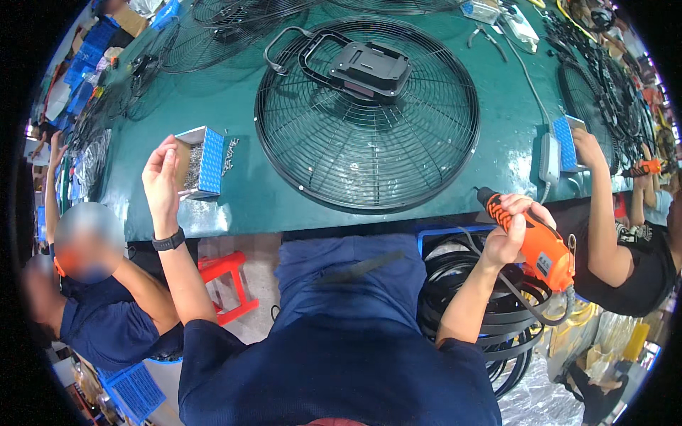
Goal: Assembling the outer grill and frame of industrial fans using an electric screwdriver and screws.
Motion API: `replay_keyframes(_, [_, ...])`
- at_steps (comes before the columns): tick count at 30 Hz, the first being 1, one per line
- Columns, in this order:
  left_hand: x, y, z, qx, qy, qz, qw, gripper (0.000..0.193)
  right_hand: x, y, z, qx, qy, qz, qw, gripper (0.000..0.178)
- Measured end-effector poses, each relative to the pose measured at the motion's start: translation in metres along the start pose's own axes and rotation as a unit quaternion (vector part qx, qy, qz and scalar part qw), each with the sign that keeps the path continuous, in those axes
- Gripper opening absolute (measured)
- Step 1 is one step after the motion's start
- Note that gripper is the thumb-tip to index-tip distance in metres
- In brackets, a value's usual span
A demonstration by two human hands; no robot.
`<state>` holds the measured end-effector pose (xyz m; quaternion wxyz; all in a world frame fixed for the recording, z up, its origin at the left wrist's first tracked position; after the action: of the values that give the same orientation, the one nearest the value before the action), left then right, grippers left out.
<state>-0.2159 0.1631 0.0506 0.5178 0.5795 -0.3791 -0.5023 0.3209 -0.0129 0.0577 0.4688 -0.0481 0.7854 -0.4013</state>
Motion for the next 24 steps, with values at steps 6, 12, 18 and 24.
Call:
replay_keyframes(6, [0.047,0.026,-0.040,0.160,-0.068,-0.001,0.985,0.015,0.005,-0.033,-0.021,0.026,-0.014,-0.076,0.997,0.027])
replay_keyframes(12, [0.139,-0.018,-0.137,0.244,-0.157,0.187,0.939,0.015,-0.006,-0.043,-0.051,-0.113,-0.089,-0.162,0.976,0.024])
replay_keyframes(18, [0.160,-0.024,-0.151,0.232,-0.141,0.150,0.951,0.009,-0.037,0.029,-0.063,0.277,-0.245,-0.376,0.850,0.029])
replay_keyframes(24, [0.156,-0.030,-0.135,0.119,-0.118,0.070,0.983,0.002,-0.066,0.094,-0.062,0.370,-0.261,-0.390,0.802,0.027])
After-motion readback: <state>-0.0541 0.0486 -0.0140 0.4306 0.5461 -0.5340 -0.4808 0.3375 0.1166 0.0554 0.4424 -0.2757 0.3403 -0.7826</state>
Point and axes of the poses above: each hand's wrist, its own x-axis away from the middle knuckle, its own z-axis out of the back of the hand, y = z × x, the point moved 5 cm from there along -x, towards the middle knuckle, and after that the axes turned 2 degrees about x, right-handed, at the moved point
